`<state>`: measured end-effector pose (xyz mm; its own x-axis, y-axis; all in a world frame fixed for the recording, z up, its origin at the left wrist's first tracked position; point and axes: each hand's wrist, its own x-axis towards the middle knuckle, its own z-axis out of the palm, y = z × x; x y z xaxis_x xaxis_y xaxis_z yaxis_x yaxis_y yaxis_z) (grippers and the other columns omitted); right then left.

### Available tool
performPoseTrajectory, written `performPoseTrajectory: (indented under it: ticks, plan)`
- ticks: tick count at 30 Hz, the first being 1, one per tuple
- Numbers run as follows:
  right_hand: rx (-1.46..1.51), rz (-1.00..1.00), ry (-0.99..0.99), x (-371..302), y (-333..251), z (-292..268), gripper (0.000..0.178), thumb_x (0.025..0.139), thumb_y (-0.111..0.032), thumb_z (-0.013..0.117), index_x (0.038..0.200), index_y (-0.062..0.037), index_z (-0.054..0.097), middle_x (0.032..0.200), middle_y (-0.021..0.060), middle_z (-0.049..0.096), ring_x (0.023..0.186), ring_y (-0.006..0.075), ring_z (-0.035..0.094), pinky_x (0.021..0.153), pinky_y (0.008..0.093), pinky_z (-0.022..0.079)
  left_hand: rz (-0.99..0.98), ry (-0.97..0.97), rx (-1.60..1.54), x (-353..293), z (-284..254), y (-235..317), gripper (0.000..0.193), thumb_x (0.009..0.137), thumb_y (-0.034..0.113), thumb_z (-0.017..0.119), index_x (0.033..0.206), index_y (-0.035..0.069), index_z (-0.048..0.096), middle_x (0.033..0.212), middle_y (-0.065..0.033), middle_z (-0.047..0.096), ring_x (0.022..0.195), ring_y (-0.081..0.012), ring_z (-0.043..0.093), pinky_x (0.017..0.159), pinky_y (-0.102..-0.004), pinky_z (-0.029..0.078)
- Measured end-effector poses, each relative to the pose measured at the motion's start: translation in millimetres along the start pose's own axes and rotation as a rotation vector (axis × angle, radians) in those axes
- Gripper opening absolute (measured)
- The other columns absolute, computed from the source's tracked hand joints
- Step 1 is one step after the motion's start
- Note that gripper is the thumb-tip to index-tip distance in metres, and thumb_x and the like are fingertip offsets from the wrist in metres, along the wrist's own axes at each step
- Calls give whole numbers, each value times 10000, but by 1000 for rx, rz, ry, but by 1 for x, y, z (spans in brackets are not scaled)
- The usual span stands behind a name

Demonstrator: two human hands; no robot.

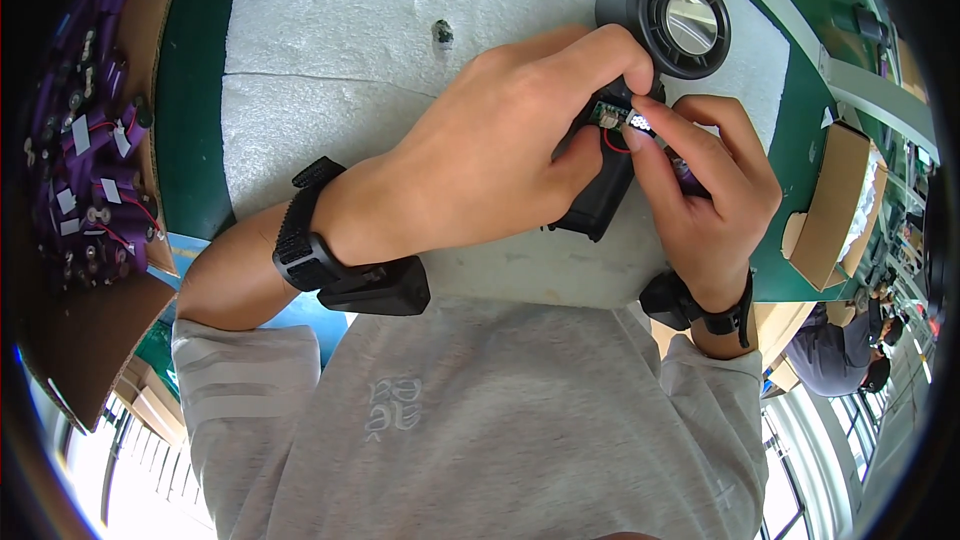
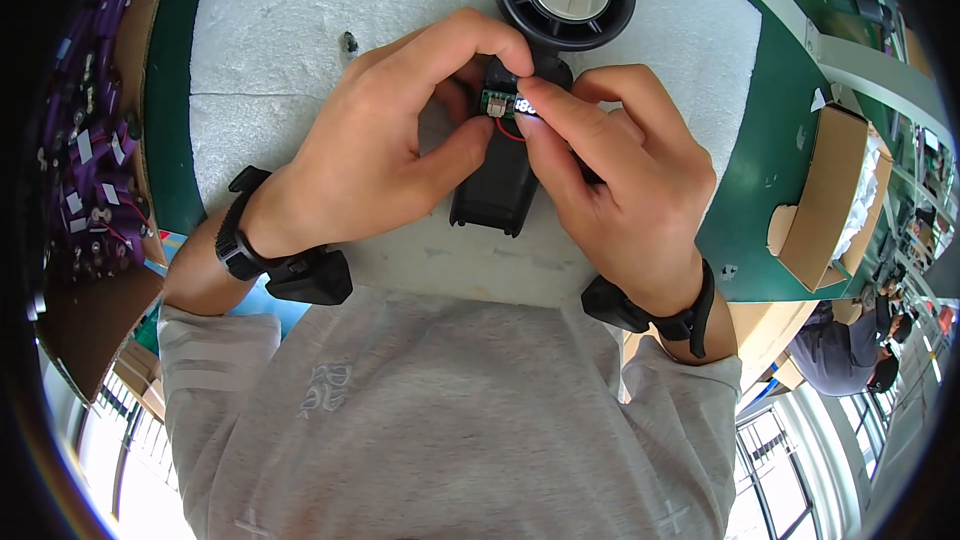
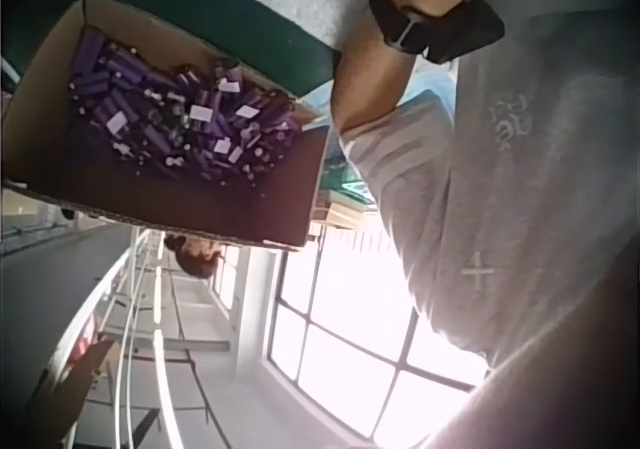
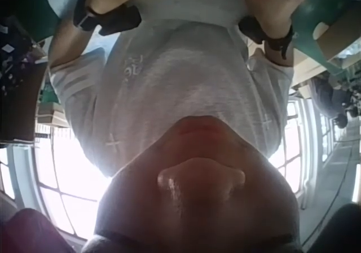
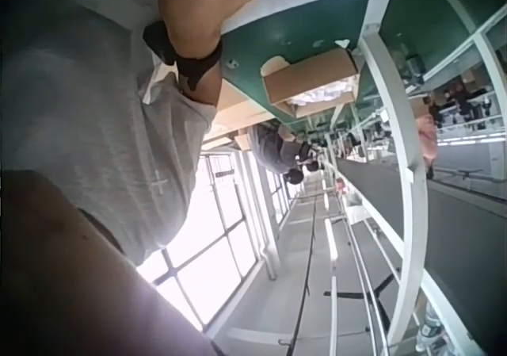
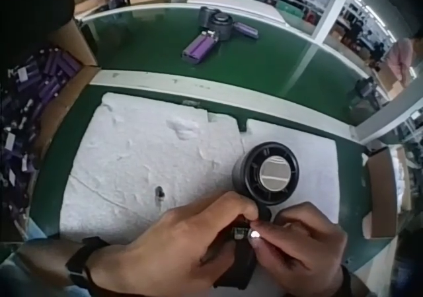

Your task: The person removes a battery pack from a handheld fan, peels off a piece of tape, and disconnects it from the circuit board. They then pick up a new battery pack, peel off its tape, and connect it to the circuit board of another fan housing.

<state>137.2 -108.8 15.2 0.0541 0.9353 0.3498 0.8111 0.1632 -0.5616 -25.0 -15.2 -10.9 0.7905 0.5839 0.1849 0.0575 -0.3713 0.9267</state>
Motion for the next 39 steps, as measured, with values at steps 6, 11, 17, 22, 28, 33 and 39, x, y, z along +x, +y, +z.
performPoseTrajectory:
  ticks: [6, 11, 17, 22, 28, 33, 39]
  plan:
    - [34, 108, 34, 4, -9, 1, 246, 681, 26, 769, 903, -45, 688, 789, 63, 617, 536, 98, 558, 453, 213, 421, -74, -7, -36, 1, -1, 3, 388, 737, -98, 571, 1091, 54, 522, 921, -79, 617, 780, -188, 644, 659, -283, 527]
    - [50, -7, 73, 2, 1, 4, 242, 683, 26, 768, 894, -41, 672, 787, 66, 623, 543, 91, 562, 454, 206, 423, -95, -1, -35, 1, -1, 4, 376, 745, -92, 573, 1085, 59, 518, 873, -78, 627, 774, -190, 659, 652, -285, 530]
    - [66, 88, 61, 0, -2, 4, 226, 688, 23, 765, 883, -38, 669, 785, 59, 618, 534, 74, 533, 448, 193, 392, -96, 1, -39, 1, 0, 1, 378, 744, -90, 575, 1085, 63, 515, 874, -77, 632, 762, -189, 660, 642, -287, 531]
    - [67, 104, 62, -1, -2, 4, 226, 688, 22, 764, 885, -33, 668, 781, 54, 613, 528, 66, 511, 446, 191, 377, -81, 11, -36, 1, 1, 2, 373, 743, -90, 576, 1078, 61, 513, 880, -80, 630, 763, -195, 660, 649, -290, 533]
    - [68, 82, 54, 1, 0, 5, 222, 690, 21, 763, 885, -30, 668, 776, 56, 612, 539, 65, 523, 450, 195, 385, -59, 19, -52, 1, -1, 0, 376, 744, -83, 576, 1090, 54, 518, 887, -80, 628, 766, -188, 658, 662, -289, 536]
    - [87, 59, 56, 0, 1, 6, 219, 695, 15, 761, 889, -31, 671, 768, 55, 612, 542, 67, 531, 453, 200, 394, -107, -36, -172, 1, -7, -1, 357, 785, -95, 580, 1112, 46, 575, 926, -86, 644, 806, -173, 667, 676, -283, 539]
    - [124, 192, 56, 0, -2, 4, 195, 699, 8, 763, 854, -34, 652, 760, 42, 608, 541, 61, 524, 447, 198, 382, 10, -20, -80, 7, -11, -1, 263, 826, -61, 619, 1058, 52, 675, 989, -150, 669, 826, -221, 685, 697, -282, 547]
